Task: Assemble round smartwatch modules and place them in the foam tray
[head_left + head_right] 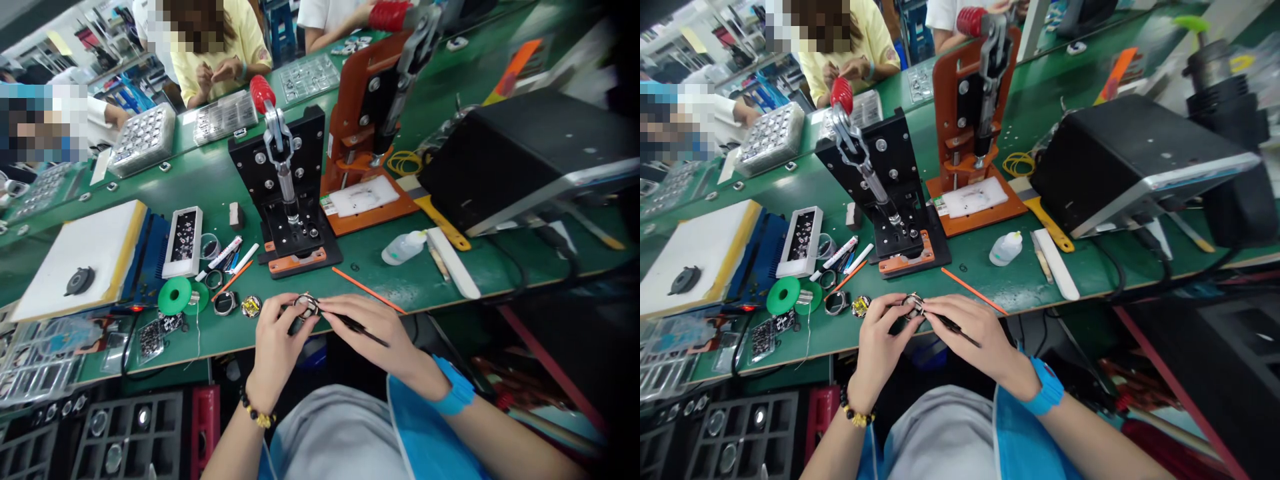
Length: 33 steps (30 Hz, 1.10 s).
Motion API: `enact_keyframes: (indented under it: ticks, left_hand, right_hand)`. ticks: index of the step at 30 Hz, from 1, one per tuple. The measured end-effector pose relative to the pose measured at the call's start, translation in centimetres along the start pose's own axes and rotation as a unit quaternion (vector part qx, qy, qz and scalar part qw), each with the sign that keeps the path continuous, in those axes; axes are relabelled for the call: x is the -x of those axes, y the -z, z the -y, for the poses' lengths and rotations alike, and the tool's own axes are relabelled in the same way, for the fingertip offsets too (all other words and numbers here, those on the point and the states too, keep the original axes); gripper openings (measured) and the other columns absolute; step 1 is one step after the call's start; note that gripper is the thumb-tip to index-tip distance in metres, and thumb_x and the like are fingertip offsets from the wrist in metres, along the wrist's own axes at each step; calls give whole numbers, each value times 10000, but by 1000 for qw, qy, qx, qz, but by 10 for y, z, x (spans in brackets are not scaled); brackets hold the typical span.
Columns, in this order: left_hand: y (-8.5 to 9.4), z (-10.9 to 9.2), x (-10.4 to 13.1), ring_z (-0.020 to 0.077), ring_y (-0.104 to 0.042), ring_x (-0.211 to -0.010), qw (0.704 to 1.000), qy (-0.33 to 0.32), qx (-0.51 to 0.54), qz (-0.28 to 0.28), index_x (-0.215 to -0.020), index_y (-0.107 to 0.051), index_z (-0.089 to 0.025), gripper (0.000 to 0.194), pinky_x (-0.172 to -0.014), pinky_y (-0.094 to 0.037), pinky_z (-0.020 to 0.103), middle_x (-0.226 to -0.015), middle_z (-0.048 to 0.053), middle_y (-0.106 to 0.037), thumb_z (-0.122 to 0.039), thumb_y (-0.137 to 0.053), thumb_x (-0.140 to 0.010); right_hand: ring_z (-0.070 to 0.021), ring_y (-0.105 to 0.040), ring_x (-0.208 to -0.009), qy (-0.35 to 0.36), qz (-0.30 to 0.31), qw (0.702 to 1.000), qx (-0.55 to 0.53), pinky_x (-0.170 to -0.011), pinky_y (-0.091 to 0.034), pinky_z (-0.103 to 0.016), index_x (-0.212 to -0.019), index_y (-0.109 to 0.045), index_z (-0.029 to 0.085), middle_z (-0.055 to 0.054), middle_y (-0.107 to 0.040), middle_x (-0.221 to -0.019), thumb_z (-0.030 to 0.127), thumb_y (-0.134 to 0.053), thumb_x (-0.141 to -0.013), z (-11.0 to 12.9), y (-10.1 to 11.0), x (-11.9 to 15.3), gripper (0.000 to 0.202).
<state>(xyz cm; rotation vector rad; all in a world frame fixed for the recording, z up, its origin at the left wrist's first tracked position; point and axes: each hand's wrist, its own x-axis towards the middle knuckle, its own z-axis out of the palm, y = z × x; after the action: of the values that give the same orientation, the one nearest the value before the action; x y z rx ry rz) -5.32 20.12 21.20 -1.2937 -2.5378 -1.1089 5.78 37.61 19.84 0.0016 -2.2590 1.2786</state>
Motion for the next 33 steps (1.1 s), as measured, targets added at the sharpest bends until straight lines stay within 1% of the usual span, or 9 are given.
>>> enact_keyframes:
  ticks: [11,17,19,25,29,33]
  left_hand:
    - [0,1,-1,226,-672,-1069,1000,-3,-2,0,-1111,-733,-229,212,-950,-608,412,-1142,72,-705,-233,-779,-905]
    - [2,0,-1,226,-673,-1057,1000,-6,0,5,-1097,-735,-224,212,-940,-612,411,-1132,70,-708,-227,-790,-892]
    - [2,1,-1,228,-674,-1058,1000,-4,-1,7,-1104,-735,-228,217,-937,-613,411,-1130,71,-707,-228,-789,-893]
    - [1,3,-1,223,-674,-1059,1000,-12,1,3,-1081,-739,-223,200,-933,-612,397,-1139,73,-709,-233,-794,-888]
    - [1,4,-1,222,-681,-1054,1000,-10,5,0,-1061,-747,-223,187,-930,-611,392,-1127,72,-713,-247,-800,-883]
    - [1,3,0,226,-684,-1052,1000,4,7,2,-1070,-753,-233,198,-931,-609,402,-1122,71,-713,-245,-805,-879]
  right_hand:
    - [-150,-702,-1148,-28,14,1000,-6,-1048,-566,-272,-1241,-716,260,-10,-741,-1244,130,-634,-1016,5,0,-2,273]
    - [-143,-696,-1093,-58,31,998,-21,-982,-574,-264,-1222,-731,286,-9,-727,-1201,159,-616,-1033,11,0,-9,254]
    - [-142,-702,-1071,-64,28,997,-33,-962,-580,-262,-1208,-742,291,-8,-732,-1184,165,-617,-1032,11,-1,-11,250]
    - [-151,-730,-1016,-96,5,992,-78,-918,-599,-262,-1099,-780,264,-15,-761,-1110,193,-646,-1017,7,-4,-15,172]
    - [-151,-734,-997,-103,14,989,-101,-897,-604,-260,-1065,-789,258,-16,-766,-1083,211,-650,-1015,5,-1,-21,154]
    - [-148,-731,-1004,-112,28,987,-110,-909,-601,-256,-1048,-784,251,-17,-763,-1081,231,-639,-1023,5,3,-23,149]
